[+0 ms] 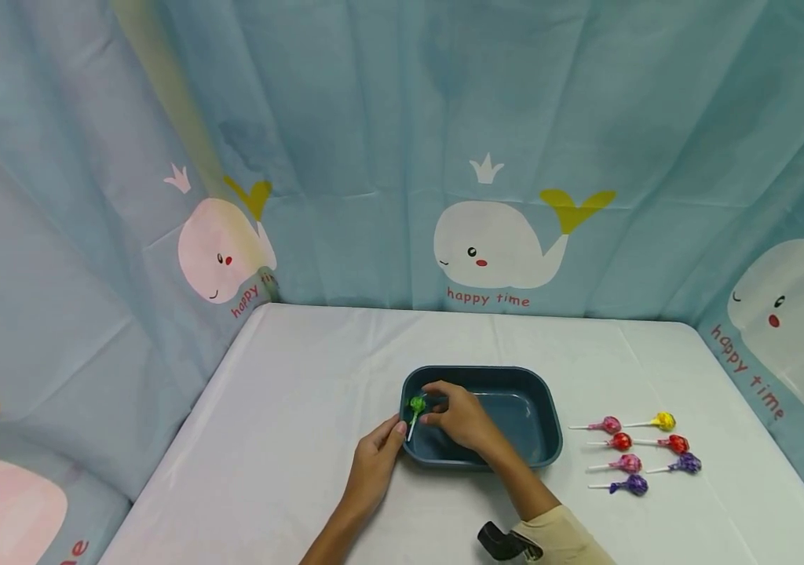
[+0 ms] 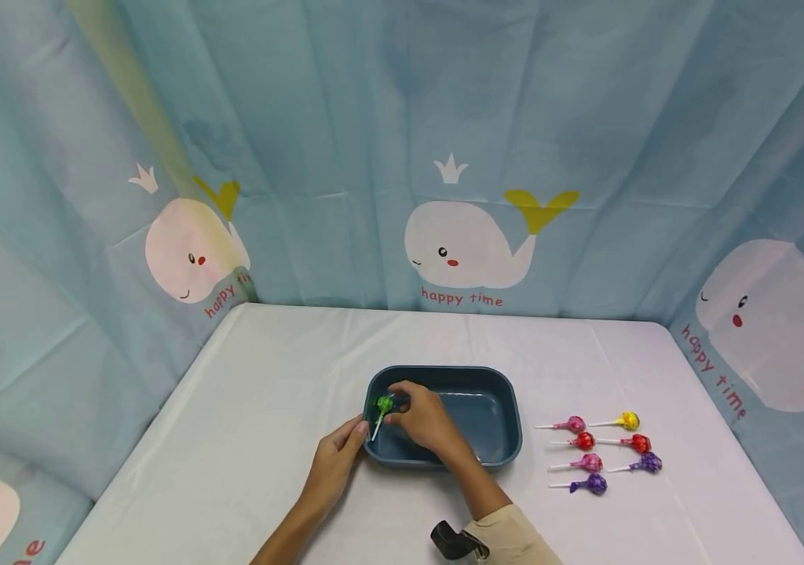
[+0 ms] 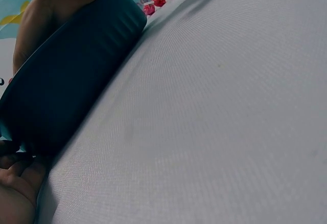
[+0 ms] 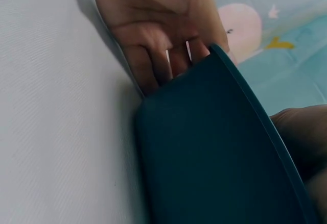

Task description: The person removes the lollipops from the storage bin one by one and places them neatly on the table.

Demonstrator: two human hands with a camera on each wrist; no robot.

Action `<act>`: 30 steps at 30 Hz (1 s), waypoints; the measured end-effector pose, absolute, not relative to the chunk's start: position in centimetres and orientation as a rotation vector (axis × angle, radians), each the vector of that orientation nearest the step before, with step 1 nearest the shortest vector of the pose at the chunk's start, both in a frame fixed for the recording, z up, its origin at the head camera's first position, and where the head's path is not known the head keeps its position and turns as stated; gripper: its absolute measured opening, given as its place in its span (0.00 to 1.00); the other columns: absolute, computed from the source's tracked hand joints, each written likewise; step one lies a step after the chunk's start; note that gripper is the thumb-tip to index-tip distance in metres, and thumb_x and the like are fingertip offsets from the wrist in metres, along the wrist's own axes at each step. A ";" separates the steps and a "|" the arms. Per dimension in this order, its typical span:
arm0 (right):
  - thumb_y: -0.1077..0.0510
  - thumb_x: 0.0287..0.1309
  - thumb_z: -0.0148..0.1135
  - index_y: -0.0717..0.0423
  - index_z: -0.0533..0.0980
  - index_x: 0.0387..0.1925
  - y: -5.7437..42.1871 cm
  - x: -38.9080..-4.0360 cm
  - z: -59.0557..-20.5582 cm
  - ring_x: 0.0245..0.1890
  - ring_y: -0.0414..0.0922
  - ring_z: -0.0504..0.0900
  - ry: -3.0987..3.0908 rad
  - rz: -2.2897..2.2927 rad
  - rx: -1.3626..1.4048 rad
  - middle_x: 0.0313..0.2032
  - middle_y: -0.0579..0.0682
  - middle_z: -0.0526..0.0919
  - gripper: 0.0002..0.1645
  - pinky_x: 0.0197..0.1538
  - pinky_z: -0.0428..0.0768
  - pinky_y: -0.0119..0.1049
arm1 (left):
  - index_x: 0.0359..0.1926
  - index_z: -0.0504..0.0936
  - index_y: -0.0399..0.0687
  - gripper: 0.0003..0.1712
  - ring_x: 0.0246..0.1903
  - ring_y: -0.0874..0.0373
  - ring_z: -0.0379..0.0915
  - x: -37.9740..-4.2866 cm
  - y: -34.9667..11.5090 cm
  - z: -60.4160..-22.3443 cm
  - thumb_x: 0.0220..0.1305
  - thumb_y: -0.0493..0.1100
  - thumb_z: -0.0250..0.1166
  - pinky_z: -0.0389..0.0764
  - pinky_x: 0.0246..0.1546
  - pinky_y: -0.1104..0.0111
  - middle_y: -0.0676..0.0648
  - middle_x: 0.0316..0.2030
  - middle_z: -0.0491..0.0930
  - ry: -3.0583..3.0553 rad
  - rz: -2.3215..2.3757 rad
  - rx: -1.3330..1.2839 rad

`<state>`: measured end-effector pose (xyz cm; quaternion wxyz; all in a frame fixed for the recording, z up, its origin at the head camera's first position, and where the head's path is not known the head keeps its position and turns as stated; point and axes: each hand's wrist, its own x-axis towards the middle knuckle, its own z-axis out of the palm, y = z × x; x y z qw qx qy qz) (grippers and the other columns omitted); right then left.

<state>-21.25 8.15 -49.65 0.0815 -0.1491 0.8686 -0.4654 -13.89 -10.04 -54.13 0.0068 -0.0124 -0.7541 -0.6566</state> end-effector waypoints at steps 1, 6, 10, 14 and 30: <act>0.62 0.61 0.77 0.57 0.82 0.62 8.0 -21.3 -49.7 0.51 0.55 0.89 2.596 -1.382 -0.450 0.58 0.58 0.86 0.27 0.53 0.88 0.51 | 0.75 0.71 0.33 0.32 0.75 0.45 0.67 -13.9 -10.0 -54.1 0.85 0.53 0.53 0.71 0.74 0.57 0.38 0.72 0.75 -2.361 -2.056 -0.040; 0.64 0.60 0.77 0.59 0.84 0.59 7.5 -21.5 -49.9 0.47 0.52 0.90 2.590 -1.348 -0.480 0.55 0.59 0.88 0.25 0.50 0.89 0.48 | 0.75 0.71 0.33 0.33 0.75 0.45 0.67 -13.7 -10.1 -54.2 0.85 0.54 0.53 0.70 0.74 0.58 0.37 0.72 0.74 -2.365 -2.063 -0.047; 0.67 0.58 0.77 0.61 0.85 0.56 7.2 -21.7 -50.0 0.43 0.48 0.89 2.602 -1.338 -0.510 0.52 0.58 0.89 0.23 0.46 0.88 0.46 | 0.75 0.70 0.33 0.33 0.75 0.45 0.66 -13.7 -10.2 -54.3 0.85 0.55 0.53 0.71 0.73 0.59 0.37 0.72 0.74 -2.360 -2.072 -0.056; 0.69 0.56 0.77 0.61 0.86 0.54 7.1 -21.7 -49.9 0.39 0.45 0.89 2.612 -1.338 -0.520 0.50 0.58 0.90 0.22 0.42 0.87 0.42 | 0.75 0.70 0.33 0.34 0.75 0.45 0.66 -13.7 -10.2 -54.3 0.85 0.55 0.53 0.71 0.73 0.62 0.37 0.72 0.73 -2.357 -2.080 -0.060; 0.72 0.55 0.75 0.60 0.87 0.40 7.1 -22.0 -50.7 0.36 0.42 0.83 2.675 -1.319 -0.596 0.37 0.52 0.90 0.12 0.41 0.84 0.39 | 0.74 0.73 0.36 0.33 0.74 0.48 0.68 -13.9 -10.1 -54.2 0.84 0.56 0.55 0.71 0.73 0.60 0.40 0.71 0.76 -2.335 -2.069 -0.049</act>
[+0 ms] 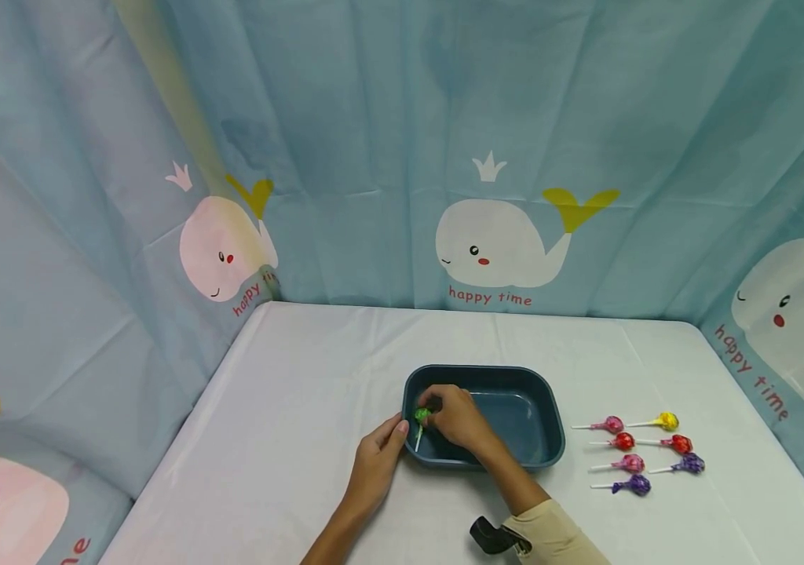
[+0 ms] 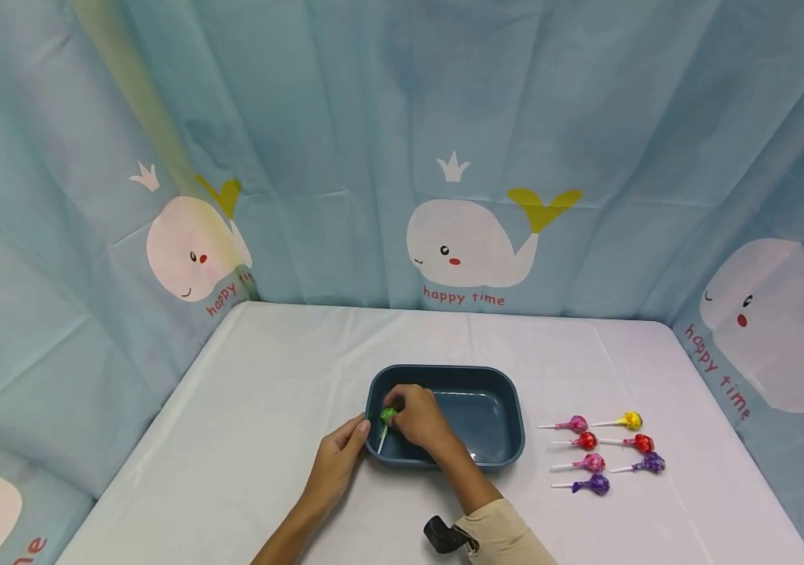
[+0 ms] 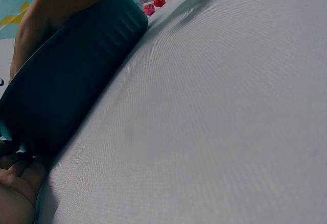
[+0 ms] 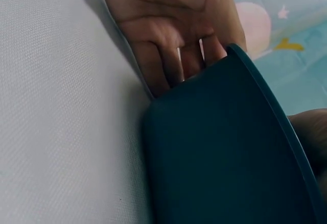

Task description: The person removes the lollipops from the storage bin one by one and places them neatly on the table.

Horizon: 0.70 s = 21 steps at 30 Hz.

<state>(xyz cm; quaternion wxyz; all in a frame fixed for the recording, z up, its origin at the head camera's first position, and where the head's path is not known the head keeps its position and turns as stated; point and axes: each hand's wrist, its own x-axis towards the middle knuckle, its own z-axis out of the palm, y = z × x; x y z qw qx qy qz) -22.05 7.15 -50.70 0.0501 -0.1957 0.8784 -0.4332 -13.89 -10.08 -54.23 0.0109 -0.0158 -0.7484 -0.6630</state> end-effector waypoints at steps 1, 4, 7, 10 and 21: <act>0.72 0.55 0.75 0.61 0.88 0.42 7.2 -22.0 -50.7 0.38 0.43 0.84 2.681 -1.302 -0.613 0.38 0.53 0.90 0.12 0.42 0.85 0.41 | 0.74 0.73 0.36 0.33 0.75 0.48 0.68 -13.9 -10.1 -54.2 0.83 0.56 0.55 0.71 0.73 0.60 0.40 0.71 0.75 -2.336 -2.070 -0.048; 0.71 0.57 0.74 0.63 0.88 0.46 7.4 -21.9 -50.4 0.42 0.45 0.84 2.680 -1.266 -0.624 0.42 0.54 0.88 0.14 0.46 0.86 0.44 | 0.74 0.73 0.36 0.33 0.75 0.48 0.68 -13.9 -10.0 -54.2 0.83 0.57 0.55 0.71 0.73 0.59 0.41 0.71 0.76 -2.333 -2.071 -0.054; 0.71 0.58 0.73 0.64 0.88 0.47 7.7 -21.6 -50.1 0.44 0.48 0.83 2.681 -1.237 -0.605 0.43 0.55 0.86 0.14 0.48 0.85 0.48 | 0.74 0.73 0.36 0.33 0.74 0.48 0.68 -13.9 -10.0 -54.2 0.83 0.56 0.56 0.70 0.74 0.59 0.41 0.71 0.76 -2.333 -2.067 -0.055; 0.69 0.59 0.73 0.64 0.88 0.46 7.9 -21.4 -49.9 0.47 0.50 0.84 2.690 -1.219 -0.582 0.44 0.55 0.87 0.12 0.53 0.85 0.53 | 0.74 0.73 0.36 0.33 0.74 0.48 0.68 -13.9 -10.0 -54.2 0.83 0.56 0.56 0.71 0.73 0.60 0.40 0.71 0.76 -2.341 -2.054 -0.048; 0.66 0.58 0.77 0.61 0.88 0.45 9.6 -20.6 -49.6 0.38 0.42 0.84 2.676 -1.282 -0.543 0.39 0.50 0.90 0.12 0.44 0.87 0.43 | 0.73 0.73 0.33 0.34 0.75 0.45 0.67 -13.9 -10.1 -54.1 0.83 0.56 0.56 0.69 0.74 0.57 0.38 0.71 0.76 -2.341 -2.036 -0.062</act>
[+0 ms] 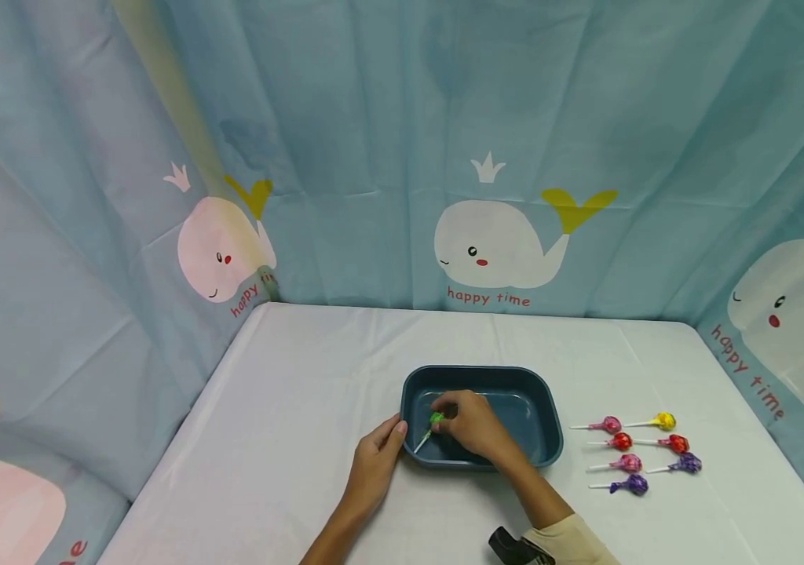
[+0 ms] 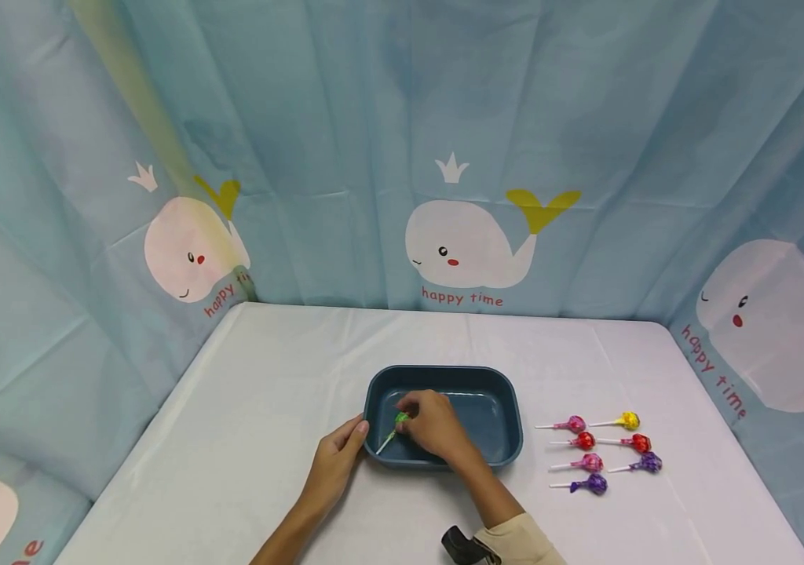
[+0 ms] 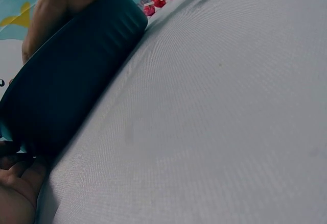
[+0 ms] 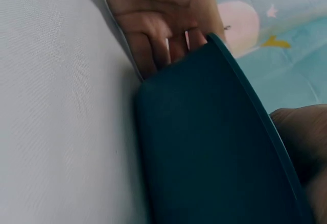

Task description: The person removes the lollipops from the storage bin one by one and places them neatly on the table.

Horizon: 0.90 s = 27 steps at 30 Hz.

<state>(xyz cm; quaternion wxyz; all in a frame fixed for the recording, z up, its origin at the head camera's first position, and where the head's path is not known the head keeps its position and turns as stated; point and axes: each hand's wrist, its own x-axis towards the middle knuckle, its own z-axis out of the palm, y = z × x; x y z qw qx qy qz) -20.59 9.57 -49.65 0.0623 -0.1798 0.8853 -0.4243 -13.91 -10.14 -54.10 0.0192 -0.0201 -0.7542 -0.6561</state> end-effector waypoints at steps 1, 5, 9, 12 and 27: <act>0.66 0.58 0.77 0.61 0.88 0.45 9.8 -20.5 -49.6 0.38 0.41 0.84 2.683 -1.282 -0.533 0.40 0.50 0.89 0.12 0.44 0.87 0.42 | 0.73 0.73 0.34 0.34 0.75 0.45 0.67 -13.9 -10.1 -54.1 0.83 0.56 0.56 0.69 0.75 0.56 0.38 0.71 0.76 -2.338 -2.039 -0.059; 0.65 0.58 0.78 0.58 0.89 0.44 10.7 -20.2 -49.3 0.38 0.41 0.84 2.704 -1.316 -0.459 0.41 0.48 0.88 0.11 0.44 0.87 0.40 | 0.73 0.73 0.34 0.34 0.75 0.46 0.67 -13.9 -10.1 -54.2 0.83 0.57 0.56 0.69 0.75 0.55 0.39 0.71 0.75 -2.342 -2.031 -0.048; 0.63 0.58 0.79 0.54 0.89 0.42 11.6 -19.8 -48.9 0.39 0.41 0.87 2.716 -1.376 -0.349 0.41 0.46 0.89 0.10 0.44 0.89 0.41 | 0.73 0.74 0.35 0.35 0.75 0.47 0.67 -13.9 -10.1 -54.4 0.82 0.58 0.56 0.69 0.74 0.56 0.41 0.70 0.76 -2.356 -2.016 -0.022; 0.62 0.58 0.79 0.50 0.89 0.42 12.2 -19.4 -48.6 0.39 0.42 0.89 2.713 -1.415 -0.282 0.40 0.43 0.90 0.10 0.43 0.89 0.41 | 0.73 0.74 0.35 0.35 0.74 0.48 0.68 -14.0 -10.0 -54.4 0.82 0.59 0.56 0.70 0.74 0.56 0.42 0.70 0.77 -2.365 -1.998 -0.013; 0.58 0.62 0.77 0.48 0.89 0.49 15.1 -17.7 -47.7 0.31 0.40 0.87 2.709 -1.553 -0.169 0.41 0.46 0.90 0.13 0.36 0.85 0.31 | 0.74 0.73 0.35 0.36 0.75 0.48 0.67 -13.9 -9.9 -54.3 0.82 0.59 0.56 0.70 0.74 0.58 0.42 0.71 0.76 -2.360 -2.008 -0.010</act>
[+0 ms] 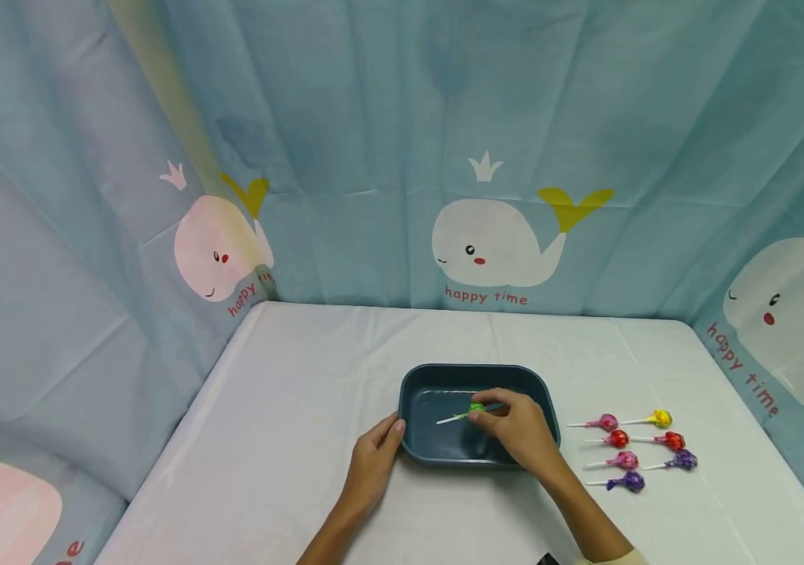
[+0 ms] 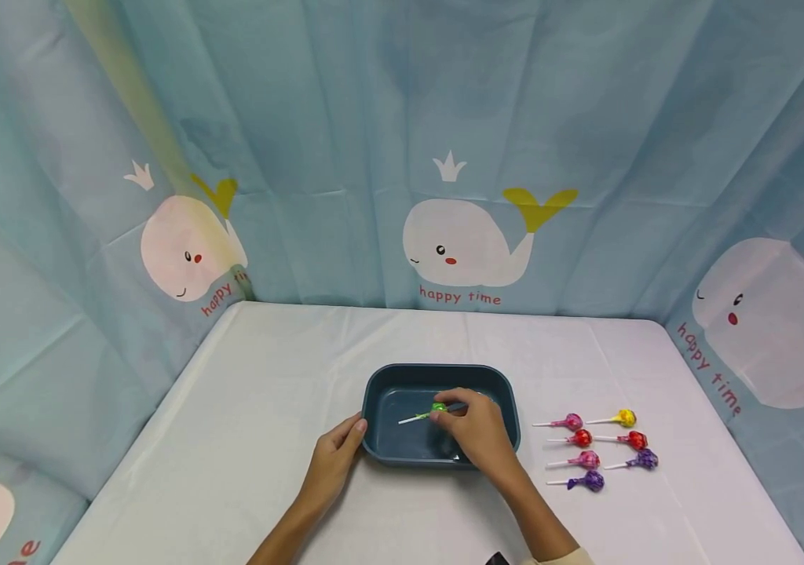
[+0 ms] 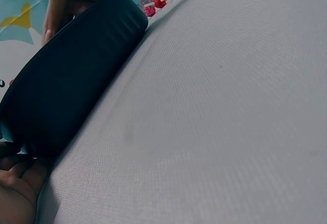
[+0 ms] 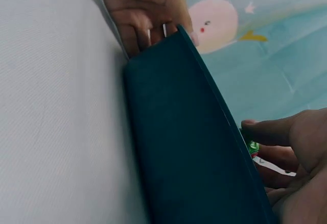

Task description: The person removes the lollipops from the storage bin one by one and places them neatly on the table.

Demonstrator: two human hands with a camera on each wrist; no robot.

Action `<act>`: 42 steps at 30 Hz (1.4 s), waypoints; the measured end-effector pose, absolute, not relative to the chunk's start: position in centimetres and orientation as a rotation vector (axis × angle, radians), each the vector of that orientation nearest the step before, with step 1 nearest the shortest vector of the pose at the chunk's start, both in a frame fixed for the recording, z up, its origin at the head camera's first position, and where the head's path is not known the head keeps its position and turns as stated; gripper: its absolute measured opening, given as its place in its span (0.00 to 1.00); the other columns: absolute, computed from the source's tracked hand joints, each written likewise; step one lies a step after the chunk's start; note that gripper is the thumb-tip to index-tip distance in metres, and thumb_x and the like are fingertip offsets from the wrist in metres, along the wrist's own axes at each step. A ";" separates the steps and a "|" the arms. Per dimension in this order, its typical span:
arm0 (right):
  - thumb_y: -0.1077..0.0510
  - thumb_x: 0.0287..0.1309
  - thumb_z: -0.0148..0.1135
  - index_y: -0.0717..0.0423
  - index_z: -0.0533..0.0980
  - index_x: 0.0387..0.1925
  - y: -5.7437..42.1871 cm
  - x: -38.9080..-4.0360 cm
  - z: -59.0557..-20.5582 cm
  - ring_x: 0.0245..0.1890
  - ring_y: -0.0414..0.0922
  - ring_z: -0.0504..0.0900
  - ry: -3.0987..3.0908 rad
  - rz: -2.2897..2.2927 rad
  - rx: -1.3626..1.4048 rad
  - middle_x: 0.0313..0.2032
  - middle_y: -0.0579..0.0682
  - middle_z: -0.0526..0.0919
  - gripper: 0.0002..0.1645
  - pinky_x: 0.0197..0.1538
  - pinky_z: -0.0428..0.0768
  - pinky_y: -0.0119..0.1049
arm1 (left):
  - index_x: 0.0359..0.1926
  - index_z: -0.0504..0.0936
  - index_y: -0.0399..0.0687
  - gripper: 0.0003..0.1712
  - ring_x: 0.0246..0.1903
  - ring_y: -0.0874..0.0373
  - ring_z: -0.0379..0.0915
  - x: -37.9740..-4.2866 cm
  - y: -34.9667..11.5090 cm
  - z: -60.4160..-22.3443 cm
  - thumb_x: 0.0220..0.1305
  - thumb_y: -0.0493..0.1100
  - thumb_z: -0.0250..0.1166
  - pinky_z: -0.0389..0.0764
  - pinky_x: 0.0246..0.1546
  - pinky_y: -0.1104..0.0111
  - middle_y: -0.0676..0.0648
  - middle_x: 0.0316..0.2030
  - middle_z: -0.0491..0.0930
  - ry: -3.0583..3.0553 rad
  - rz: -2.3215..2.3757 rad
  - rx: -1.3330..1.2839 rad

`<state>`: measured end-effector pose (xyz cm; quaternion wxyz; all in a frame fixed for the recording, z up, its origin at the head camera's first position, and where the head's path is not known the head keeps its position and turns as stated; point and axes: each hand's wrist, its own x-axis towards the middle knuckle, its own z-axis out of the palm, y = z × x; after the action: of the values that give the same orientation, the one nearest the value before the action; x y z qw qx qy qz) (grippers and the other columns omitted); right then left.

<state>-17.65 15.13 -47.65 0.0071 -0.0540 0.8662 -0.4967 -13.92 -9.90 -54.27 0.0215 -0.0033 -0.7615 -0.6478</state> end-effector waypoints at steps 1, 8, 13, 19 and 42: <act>0.57 0.63 0.77 0.48 0.88 0.49 15.3 -17.6 -47.6 0.32 0.40 0.87 2.716 -1.546 -0.156 0.42 0.46 0.90 0.13 0.36 0.85 0.31 | 0.74 0.73 0.35 0.36 0.75 0.48 0.67 -13.9 -9.9 -54.3 0.82 0.59 0.56 0.70 0.74 0.58 0.42 0.71 0.76 -2.359 -2.008 -0.012; 0.56 0.65 0.75 0.47 0.88 0.51 16.8 -16.9 -47.2 0.44 0.44 0.89 2.759 -1.516 -0.095 0.46 0.48 0.90 0.13 0.47 0.89 0.35 | 0.74 0.73 0.35 0.35 0.75 0.48 0.68 -13.8 -9.9 -54.2 0.83 0.58 0.56 0.70 0.74 0.58 0.41 0.71 0.76 -2.347 -2.019 -0.023; 0.56 0.66 0.74 0.49 0.88 0.52 17.7 -16.3 -47.0 0.47 0.46 0.89 2.756 -1.534 -0.080 0.50 0.50 0.89 0.14 0.51 0.90 0.39 | 0.73 0.74 0.36 0.35 0.75 0.48 0.68 -13.9 -9.9 -54.3 0.83 0.58 0.56 0.70 0.74 0.58 0.42 0.71 0.76 -2.357 -2.006 -0.015; 0.53 0.68 0.74 0.50 0.87 0.54 18.8 -15.5 -46.6 0.47 0.47 0.89 2.772 -1.544 -0.031 0.51 0.50 0.89 0.16 0.49 0.89 0.31 | 0.73 0.74 0.36 0.35 0.75 0.49 0.67 -13.9 -10.0 -54.3 0.82 0.58 0.56 0.70 0.74 0.58 0.42 0.70 0.77 -2.355 -2.017 -0.011; 0.50 0.68 0.74 0.51 0.87 0.57 22.6 -13.4 -45.8 0.40 0.32 0.86 2.854 -1.608 0.237 0.47 0.53 0.91 0.19 0.40 0.85 0.26 | 0.73 0.74 0.36 0.31 0.75 0.48 0.67 -13.9 -10.0 -54.1 0.84 0.54 0.56 0.70 0.74 0.56 0.42 0.71 0.76 -2.369 -2.003 0.005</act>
<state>-13.39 22.56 -45.80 -0.0713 0.0721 0.8667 -0.4885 -13.92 -9.97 -54.12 0.0199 0.0017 -0.7635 -0.6455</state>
